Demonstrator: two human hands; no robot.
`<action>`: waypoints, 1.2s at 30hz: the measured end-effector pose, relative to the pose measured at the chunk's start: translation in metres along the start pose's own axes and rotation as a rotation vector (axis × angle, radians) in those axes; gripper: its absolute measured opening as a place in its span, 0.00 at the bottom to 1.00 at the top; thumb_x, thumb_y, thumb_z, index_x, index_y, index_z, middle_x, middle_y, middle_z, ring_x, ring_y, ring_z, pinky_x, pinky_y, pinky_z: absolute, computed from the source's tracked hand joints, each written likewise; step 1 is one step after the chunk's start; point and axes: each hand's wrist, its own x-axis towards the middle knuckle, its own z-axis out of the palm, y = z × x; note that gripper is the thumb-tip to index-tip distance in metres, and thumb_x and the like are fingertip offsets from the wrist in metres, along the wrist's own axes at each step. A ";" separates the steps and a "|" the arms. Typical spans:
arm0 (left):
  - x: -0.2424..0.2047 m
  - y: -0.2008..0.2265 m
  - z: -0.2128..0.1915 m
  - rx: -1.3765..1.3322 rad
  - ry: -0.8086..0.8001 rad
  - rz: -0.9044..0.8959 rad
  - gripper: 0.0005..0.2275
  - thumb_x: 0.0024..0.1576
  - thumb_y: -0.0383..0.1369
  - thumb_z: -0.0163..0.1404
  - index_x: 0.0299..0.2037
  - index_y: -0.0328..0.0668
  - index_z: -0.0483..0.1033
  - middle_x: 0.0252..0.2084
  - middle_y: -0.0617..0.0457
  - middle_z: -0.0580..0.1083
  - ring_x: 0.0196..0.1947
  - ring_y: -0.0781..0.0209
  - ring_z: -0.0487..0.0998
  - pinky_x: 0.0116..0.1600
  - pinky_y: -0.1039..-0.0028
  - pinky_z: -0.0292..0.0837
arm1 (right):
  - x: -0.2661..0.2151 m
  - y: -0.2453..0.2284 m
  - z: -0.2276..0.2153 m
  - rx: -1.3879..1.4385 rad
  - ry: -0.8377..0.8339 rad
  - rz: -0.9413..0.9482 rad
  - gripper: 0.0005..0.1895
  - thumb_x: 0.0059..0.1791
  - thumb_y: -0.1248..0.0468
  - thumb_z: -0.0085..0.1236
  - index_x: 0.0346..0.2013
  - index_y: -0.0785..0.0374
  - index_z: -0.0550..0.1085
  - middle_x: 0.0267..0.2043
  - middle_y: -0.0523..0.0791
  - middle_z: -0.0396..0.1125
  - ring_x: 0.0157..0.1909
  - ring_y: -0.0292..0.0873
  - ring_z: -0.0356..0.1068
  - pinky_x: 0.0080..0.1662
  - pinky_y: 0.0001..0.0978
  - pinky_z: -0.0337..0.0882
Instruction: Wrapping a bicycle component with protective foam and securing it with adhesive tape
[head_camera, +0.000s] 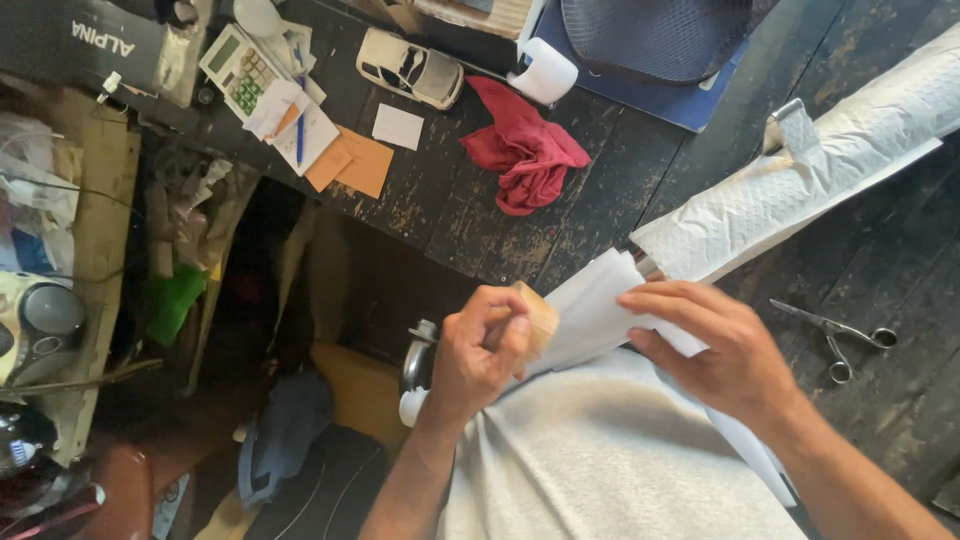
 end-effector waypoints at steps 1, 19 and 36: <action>0.000 0.002 0.002 -0.019 -0.025 0.084 0.04 0.68 0.34 0.52 0.46 0.46 0.77 0.20 0.50 0.80 0.14 0.61 0.83 0.22 0.78 0.76 | 0.003 -0.008 0.007 0.159 -0.006 0.105 0.18 0.52 0.62 0.73 0.57 0.58 0.85 0.54 0.47 0.83 0.50 0.47 0.84 0.53 0.40 0.81; 0.011 0.018 -0.005 0.282 -0.267 0.219 0.04 0.70 0.38 0.58 0.51 0.56 0.78 0.19 0.53 0.78 0.22 0.49 0.88 0.35 0.72 0.83 | 0.013 -0.034 0.037 0.553 -0.057 0.617 0.05 0.50 0.65 0.75 0.40 0.58 0.92 0.29 0.44 0.85 0.34 0.38 0.82 0.41 0.35 0.83; 0.108 -0.012 -0.055 0.919 -0.495 0.973 0.23 0.70 0.62 0.53 0.39 0.54 0.76 0.33 0.67 0.68 0.16 0.77 0.68 0.17 0.78 0.58 | -0.062 -0.051 0.037 0.574 0.300 0.926 0.10 0.56 0.66 0.68 0.39 0.72 0.86 0.24 0.49 0.76 0.20 0.34 0.57 0.24 0.25 0.55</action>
